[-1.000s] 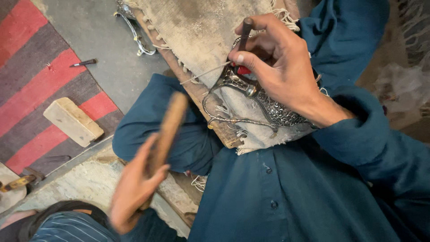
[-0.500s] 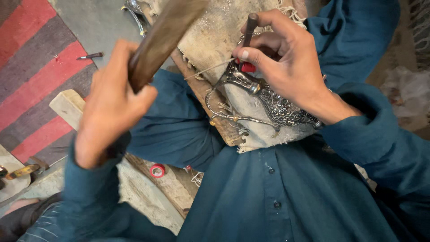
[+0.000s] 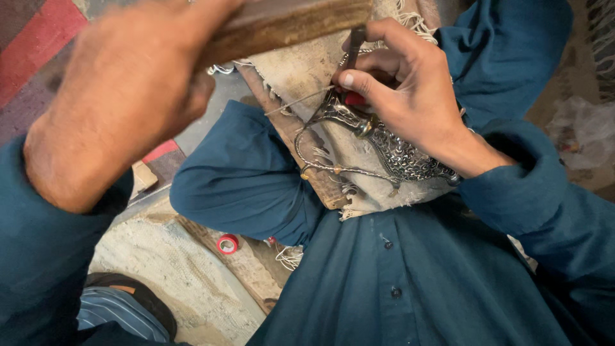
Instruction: The person sits cross-legged on the floor with an ornate metal vase resting on a cloth-covered sandbag. They hold a punch against the vase surface and strike it with a wooden mallet to work the decoration, repositioning the vase and continuing to hammer different areas.
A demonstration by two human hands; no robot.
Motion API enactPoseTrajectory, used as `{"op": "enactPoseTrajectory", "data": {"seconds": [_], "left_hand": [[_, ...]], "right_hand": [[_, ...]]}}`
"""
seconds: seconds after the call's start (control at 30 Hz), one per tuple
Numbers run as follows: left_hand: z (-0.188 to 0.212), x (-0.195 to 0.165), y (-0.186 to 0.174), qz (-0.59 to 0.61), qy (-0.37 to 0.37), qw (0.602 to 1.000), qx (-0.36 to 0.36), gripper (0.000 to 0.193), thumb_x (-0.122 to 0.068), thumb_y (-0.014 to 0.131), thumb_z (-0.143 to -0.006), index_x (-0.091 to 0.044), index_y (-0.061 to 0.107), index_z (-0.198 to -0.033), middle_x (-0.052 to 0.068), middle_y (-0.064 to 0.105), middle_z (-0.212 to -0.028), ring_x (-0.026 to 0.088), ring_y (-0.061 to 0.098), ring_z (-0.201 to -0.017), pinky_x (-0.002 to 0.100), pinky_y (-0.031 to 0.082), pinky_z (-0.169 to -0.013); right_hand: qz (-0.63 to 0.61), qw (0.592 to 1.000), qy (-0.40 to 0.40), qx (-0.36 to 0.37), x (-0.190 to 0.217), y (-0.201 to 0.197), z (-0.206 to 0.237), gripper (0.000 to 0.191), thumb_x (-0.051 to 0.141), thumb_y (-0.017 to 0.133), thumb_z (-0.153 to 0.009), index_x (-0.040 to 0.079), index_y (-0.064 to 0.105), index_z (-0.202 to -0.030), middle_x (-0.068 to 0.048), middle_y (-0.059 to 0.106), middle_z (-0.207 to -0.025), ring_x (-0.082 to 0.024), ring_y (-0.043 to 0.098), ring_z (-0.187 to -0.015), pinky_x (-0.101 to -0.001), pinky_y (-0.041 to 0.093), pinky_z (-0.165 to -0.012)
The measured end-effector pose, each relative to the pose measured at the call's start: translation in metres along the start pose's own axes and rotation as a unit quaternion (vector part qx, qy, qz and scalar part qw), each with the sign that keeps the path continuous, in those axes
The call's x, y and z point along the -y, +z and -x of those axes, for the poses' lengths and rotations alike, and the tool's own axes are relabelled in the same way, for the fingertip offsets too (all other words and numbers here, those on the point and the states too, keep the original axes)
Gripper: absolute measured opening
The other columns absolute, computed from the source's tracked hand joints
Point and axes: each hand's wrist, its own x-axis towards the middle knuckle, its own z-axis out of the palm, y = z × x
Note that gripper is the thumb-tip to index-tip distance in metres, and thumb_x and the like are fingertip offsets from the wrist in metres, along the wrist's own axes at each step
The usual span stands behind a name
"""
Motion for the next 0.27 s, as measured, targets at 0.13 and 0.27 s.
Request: {"op": "enactPoseTrajectory", "data": {"seconds": [0.13,0.27], "left_hand": [[0.007,0.002,0.002,-0.045,0.02,0.999,-0.024,0.05,0.005,0.07,-0.078,-0.001,0.062,-0.127,0.028,0.066,-0.105,0.051,0.062,-0.095,0.057,0.048,-0.076],[0.012,0.027,0.015,-0.049,0.039,0.997,-0.043,0.043,0.001,0.07,-0.085,0.003,0.059,-0.126,0.028,0.063,-0.105,0.049,0.061,-0.101,0.054,0.049,-0.083]], "right_hand": [[0.013,1.0,-0.001,-0.009,0.002,0.001,0.0,0.046,-0.003,0.07,-0.109,-0.007,0.043,-0.146,-0.018,0.075,-0.116,-0.022,0.076,-0.114,-0.0326,0.064,-0.1],[0.012,1.0,-0.002,0.002,0.005,0.001,0.0,0.041,-0.003,0.069,-0.111,-0.007,0.045,-0.143,-0.02,0.074,-0.12,-0.024,0.076,-0.115,-0.0335,0.064,-0.103]]}}
